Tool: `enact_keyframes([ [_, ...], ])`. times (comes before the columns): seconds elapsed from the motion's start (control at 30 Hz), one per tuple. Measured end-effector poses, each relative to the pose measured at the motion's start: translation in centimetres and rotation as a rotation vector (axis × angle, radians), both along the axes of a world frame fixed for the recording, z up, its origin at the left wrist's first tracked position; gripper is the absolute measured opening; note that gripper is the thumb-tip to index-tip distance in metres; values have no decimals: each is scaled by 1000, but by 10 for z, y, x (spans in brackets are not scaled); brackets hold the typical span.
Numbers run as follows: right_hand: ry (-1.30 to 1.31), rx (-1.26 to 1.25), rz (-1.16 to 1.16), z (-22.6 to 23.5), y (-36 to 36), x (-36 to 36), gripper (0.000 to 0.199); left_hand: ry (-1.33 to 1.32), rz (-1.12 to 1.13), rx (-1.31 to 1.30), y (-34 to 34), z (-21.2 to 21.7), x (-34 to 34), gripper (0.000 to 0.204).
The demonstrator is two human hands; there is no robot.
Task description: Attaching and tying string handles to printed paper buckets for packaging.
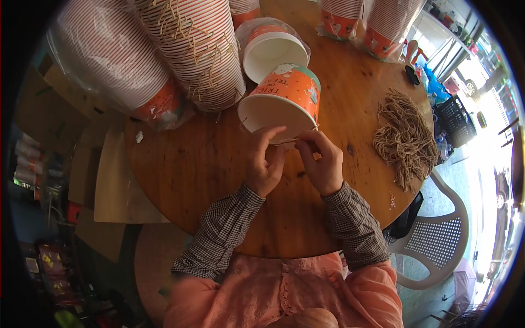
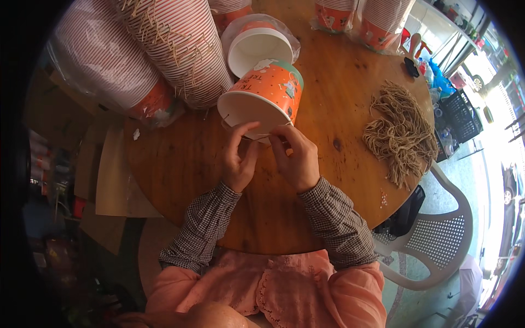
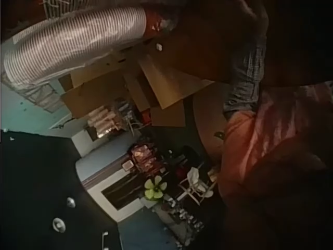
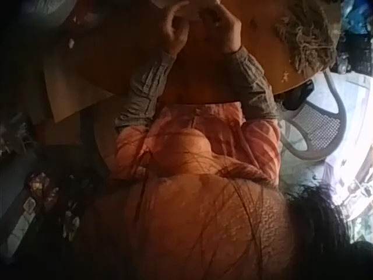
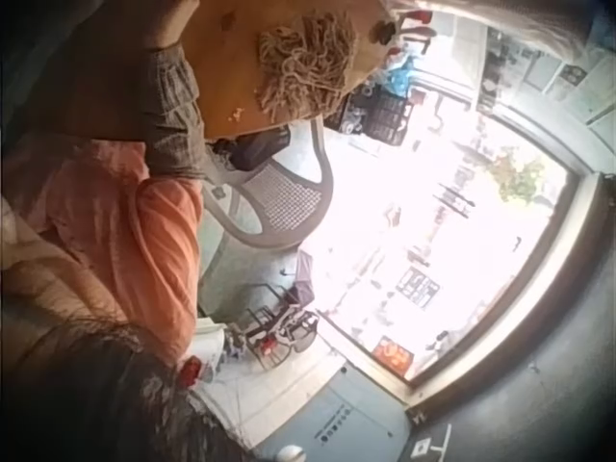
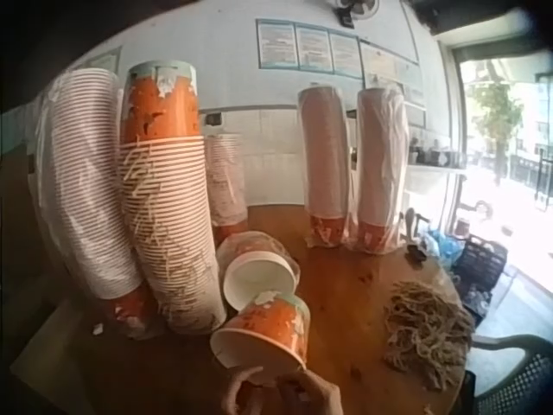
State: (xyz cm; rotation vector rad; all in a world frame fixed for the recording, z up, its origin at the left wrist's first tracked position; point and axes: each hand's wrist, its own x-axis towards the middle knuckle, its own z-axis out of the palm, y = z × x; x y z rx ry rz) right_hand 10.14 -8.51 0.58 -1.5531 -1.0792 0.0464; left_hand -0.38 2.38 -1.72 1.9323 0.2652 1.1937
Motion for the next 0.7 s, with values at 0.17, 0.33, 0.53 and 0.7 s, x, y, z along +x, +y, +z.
enact_keyframes([
  [0.17,272,84,-13,-1,-1,1,11,110,-71,156,-10,-1,-11,24],
  [0.33,210,47,44,8,-4,-2,12,237,-179,-194,-26,-6,8,42],
  [0.53,553,146,333,6,-7,-5,6,-177,-532,-760,-12,-4,7,47],
  [0.7,713,165,528,16,-9,-14,7,34,-611,-651,-3,-5,-7,37],
])
